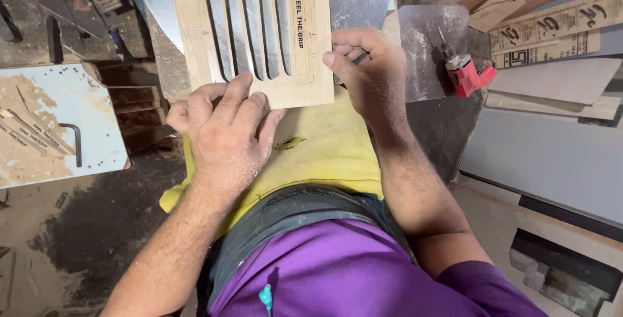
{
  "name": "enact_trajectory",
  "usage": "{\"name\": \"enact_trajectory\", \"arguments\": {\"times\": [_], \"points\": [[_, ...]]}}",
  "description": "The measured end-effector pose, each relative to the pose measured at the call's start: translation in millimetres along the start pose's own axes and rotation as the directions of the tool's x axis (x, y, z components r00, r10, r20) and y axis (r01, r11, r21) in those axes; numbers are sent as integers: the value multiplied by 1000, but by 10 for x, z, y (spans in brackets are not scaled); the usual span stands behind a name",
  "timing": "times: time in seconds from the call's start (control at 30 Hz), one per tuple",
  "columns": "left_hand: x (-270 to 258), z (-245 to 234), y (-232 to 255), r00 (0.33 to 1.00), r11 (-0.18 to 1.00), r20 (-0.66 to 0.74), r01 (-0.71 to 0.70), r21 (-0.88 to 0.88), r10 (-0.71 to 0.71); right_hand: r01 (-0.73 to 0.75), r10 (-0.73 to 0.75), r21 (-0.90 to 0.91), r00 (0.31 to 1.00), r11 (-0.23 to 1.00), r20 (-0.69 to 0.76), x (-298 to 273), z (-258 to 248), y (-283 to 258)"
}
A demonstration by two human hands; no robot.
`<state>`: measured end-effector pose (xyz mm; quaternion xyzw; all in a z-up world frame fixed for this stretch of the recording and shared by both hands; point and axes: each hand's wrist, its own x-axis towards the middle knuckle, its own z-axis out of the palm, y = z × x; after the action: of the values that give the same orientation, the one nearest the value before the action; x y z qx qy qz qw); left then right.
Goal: The person sands a rectangular wooden piece with multiple cutouts using a handheld sanding block on a workbench. They repeatedly rub the sanding block over the surface and edges, flip the piece to work on different sides, and use pliers to remove small wood fragments from the cutouts.
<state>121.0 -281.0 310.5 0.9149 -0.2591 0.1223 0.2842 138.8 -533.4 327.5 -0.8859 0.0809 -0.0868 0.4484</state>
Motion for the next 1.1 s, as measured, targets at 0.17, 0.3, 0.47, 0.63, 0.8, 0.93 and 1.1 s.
{"name": "enact_trajectory", "arguments": {"times": [0.17,0.3,0.47,0.63,0.8,0.93,1.1], "points": [[15,4,-52,1000,998,-13,-3,-63,2,-35,34,64,999,997,18,0,-3,27],[11,11,-70,1000,995,-16,7,-104,-8,-94,89,134,995,987,43,10,-6,22],[14,25,-68,1000,995,-21,10,-100,-12,-16,15,24,998,1000,59,32,-52,-15],[8,37,-73,1000,995,-27,8,-102,-11,25,-20,-65,997,998,76,71,-89,-39],[7,52,-80,1000,996,-18,9,-87,-11,-83,97,-126,990,989,107,85,-97,-55],[11,56,-83,1000,996,-18,7,-86,-9,0,9,-69,990,998,138,113,-104,14],[12,48,-69,1000,996,-17,20,-86,-22,157,-135,-142,979,977,154,140,-134,108]]}}
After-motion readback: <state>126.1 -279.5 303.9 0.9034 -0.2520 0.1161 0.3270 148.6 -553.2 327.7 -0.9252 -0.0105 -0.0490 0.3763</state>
